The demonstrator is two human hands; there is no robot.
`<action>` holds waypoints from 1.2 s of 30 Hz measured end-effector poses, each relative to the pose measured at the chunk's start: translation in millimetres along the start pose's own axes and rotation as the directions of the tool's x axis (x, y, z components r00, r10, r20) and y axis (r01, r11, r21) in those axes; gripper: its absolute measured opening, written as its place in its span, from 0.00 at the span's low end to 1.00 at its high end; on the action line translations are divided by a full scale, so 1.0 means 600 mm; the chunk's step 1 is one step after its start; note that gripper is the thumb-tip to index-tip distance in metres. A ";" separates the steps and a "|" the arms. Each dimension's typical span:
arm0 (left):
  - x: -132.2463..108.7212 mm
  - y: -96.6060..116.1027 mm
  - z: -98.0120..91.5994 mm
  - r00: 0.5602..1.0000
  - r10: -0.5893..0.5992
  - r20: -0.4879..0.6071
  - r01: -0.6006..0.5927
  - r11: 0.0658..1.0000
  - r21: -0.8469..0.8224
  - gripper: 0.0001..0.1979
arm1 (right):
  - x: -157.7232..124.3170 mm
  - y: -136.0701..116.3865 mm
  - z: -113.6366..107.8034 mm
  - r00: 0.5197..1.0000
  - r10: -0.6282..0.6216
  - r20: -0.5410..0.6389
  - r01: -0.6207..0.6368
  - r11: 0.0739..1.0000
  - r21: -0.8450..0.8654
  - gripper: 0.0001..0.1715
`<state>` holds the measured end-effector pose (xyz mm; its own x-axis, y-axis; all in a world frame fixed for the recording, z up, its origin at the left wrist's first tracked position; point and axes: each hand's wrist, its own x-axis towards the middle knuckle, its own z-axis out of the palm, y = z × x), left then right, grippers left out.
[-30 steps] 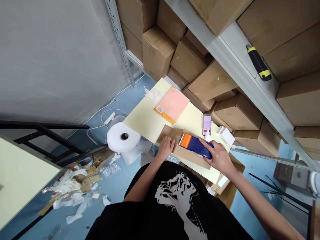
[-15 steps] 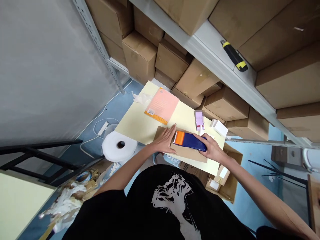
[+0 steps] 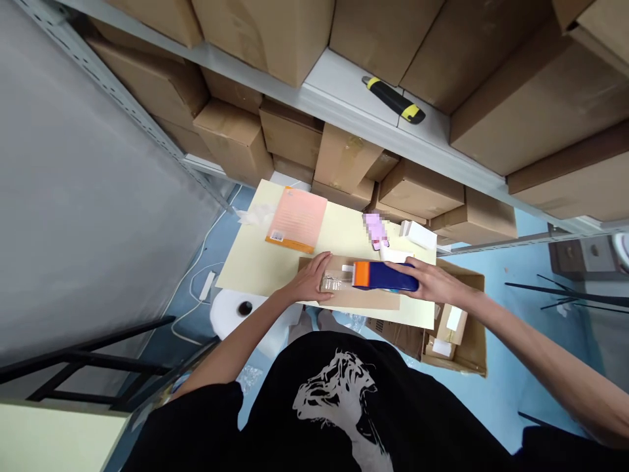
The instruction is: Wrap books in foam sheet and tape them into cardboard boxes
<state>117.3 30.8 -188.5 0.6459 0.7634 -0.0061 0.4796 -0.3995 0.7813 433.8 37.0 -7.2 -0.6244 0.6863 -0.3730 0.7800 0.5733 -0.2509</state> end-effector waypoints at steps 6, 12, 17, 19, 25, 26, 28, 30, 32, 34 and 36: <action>0.000 0.011 -0.012 0.991 -0.115 0.073 0.115 0.993 0.002 0.55 | -0.176 0.143 0.023 0.992 0.126 -0.025 -0.126 0.992 0.005 0.37; 0.004 0.014 -0.019 0.972 -0.193 0.134 0.193 0.981 0.015 0.57 | -0.252 0.218 0.096 0.969 0.231 -0.088 -0.227 0.972 0.053 0.35; 0.000 0.023 -0.015 0.963 -0.238 0.124 0.246 0.968 -0.053 0.55 | -0.235 0.239 0.147 0.972 0.217 -0.092 -0.207 0.972 0.106 0.34; -0.005 0.033 -0.008 0.954 -0.277 0.112 0.290 0.947 -0.137 0.53 | -0.228 0.248 0.164 0.973 0.226 -0.053 -0.219 0.968 0.120 0.34; -0.019 0.062 0.019 0.874 -0.470 0.119 0.476 0.781 -0.404 0.50 | -0.195 0.253 0.182 0.982 0.190 0.016 -0.191 0.978 0.080 0.36; -0.020 0.065 0.022 0.863 -0.491 0.118 0.493 0.767 -0.410 0.49 | -0.187 0.249 0.178 0.983 0.182 0.017 -0.183 0.982 0.050 0.36; -0.020 0.069 0.027 0.851 -0.514 0.104 0.506 0.754 -0.419 0.48 | -0.170 0.234 0.164 0.983 0.183 0.009 -0.183 0.983 -0.020 0.37; -0.020 0.071 0.031 0.844 -0.529 0.088 0.512 0.745 -0.428 0.48 | -0.156 0.216 0.149 0.981 0.195 -0.018 -0.196 0.976 -0.093 0.38; -0.021 0.073 0.035 0.834 -0.548 0.070 0.519 0.734 -0.438 0.47 | -0.147 0.196 0.137 0.974 0.224 -0.035 -0.227 0.962 -0.149 0.41; -0.022 0.073 0.038 0.824 -0.563 0.060 0.527 0.724 -0.445 0.47 | -0.142 0.177 0.131 0.961 0.274 -0.045 -0.278 0.948 -0.157 0.42; -0.023 0.072 0.041 0.825 -0.562 0.053 0.524 0.727 -0.443 0.47 | -0.137 0.164 0.131 0.940 0.335 -0.067 -0.341 0.934 -0.108 0.40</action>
<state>143.7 -9.4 -170.2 0.2949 0.8276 -0.4776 0.4245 0.3344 0.8414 565.1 2.0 -71.3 -0.3284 0.8671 -0.3745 0.9366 0.3502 -0.0104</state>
